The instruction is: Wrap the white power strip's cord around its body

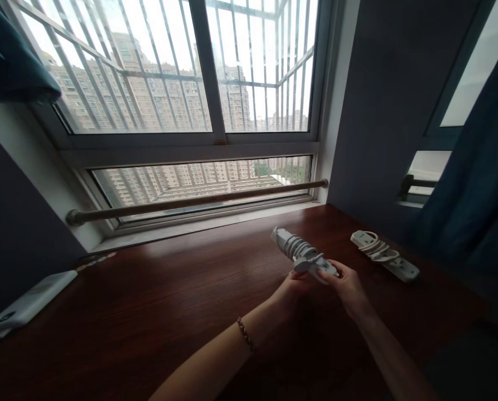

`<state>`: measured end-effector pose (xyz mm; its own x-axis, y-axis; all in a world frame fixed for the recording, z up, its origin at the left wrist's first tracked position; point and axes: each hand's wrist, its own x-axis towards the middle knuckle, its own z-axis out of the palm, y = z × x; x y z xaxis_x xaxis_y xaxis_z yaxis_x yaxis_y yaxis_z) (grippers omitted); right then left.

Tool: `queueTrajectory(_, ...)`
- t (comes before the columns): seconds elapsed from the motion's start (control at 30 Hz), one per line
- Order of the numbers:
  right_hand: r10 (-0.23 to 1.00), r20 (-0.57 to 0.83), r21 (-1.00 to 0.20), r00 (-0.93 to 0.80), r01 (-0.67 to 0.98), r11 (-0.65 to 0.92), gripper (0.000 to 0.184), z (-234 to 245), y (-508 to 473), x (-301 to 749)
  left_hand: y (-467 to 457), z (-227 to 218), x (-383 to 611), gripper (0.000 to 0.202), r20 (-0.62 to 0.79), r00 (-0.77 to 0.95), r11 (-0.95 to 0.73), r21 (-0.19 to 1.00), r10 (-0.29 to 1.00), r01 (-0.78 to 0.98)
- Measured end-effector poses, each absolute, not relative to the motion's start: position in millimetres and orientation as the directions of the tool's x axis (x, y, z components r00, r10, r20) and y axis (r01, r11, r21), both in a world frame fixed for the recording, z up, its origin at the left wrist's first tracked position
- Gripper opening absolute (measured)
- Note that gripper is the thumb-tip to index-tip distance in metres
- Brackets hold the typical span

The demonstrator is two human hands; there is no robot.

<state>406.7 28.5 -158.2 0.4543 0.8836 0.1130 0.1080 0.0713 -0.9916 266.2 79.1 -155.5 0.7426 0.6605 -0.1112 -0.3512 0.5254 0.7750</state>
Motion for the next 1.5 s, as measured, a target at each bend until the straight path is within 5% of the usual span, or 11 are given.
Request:
queueTrajectory(0.13, 0.809, 0.056, -0.996, 0.585, -0.018, 0.082, 0.05, -183, -1, 424, 68, -169, 264, 0.051, -0.23, 0.767, 0.525, 0.836, 0.599, -0.16)
queueTrajectory(0.3, 0.832, -0.143, -0.925, 0.536, -0.371, 0.08, 0.032, -191, -25, 451, 64, -178, 231, 0.056, -0.302, 0.732, 0.477, 0.878, 0.611, -0.036)
queueTrajectory(0.47, 0.823, -0.509, -0.421, 0.254, -0.907, 0.021, 0.026, -185, -36, 483, 63, -176, 183, 0.036, -0.296, 0.719, 0.449, 0.893, 0.629, -0.025)
queueTrajectory(0.63, 0.826, -0.553, -0.253, 0.108, -0.967, -0.042, 0.033, -189, -40, 509, 66, -175, 146, 0.03, -0.313, 0.672, 0.491, 0.867, 0.671, -0.086)
queueTrajectory(1.27, 0.786, -0.615, -0.259, 0.064, -0.958, -0.125, 0.036, -197, -36, 545, 66, -170, 104, 0.02, -0.312, 0.641, 0.533, 0.826, 0.701, -0.181)
queueTrajectory(1.4, 0.772, -0.628, -0.339, 0.097, -0.927, -0.159, 0.037, -197, -39, 550, 63, -169, 92, 0.021, -0.325, 0.636, 0.55, 0.814, 0.7, -0.189)
queueTrajectory(1.5, 0.759, -0.609, -0.543, 0.231, -0.819, -0.186, 0.045, -197, -41, 550, 59, -174, 79, 0.02, -0.323, 0.643, 0.582, 0.778, 0.694, -0.238)
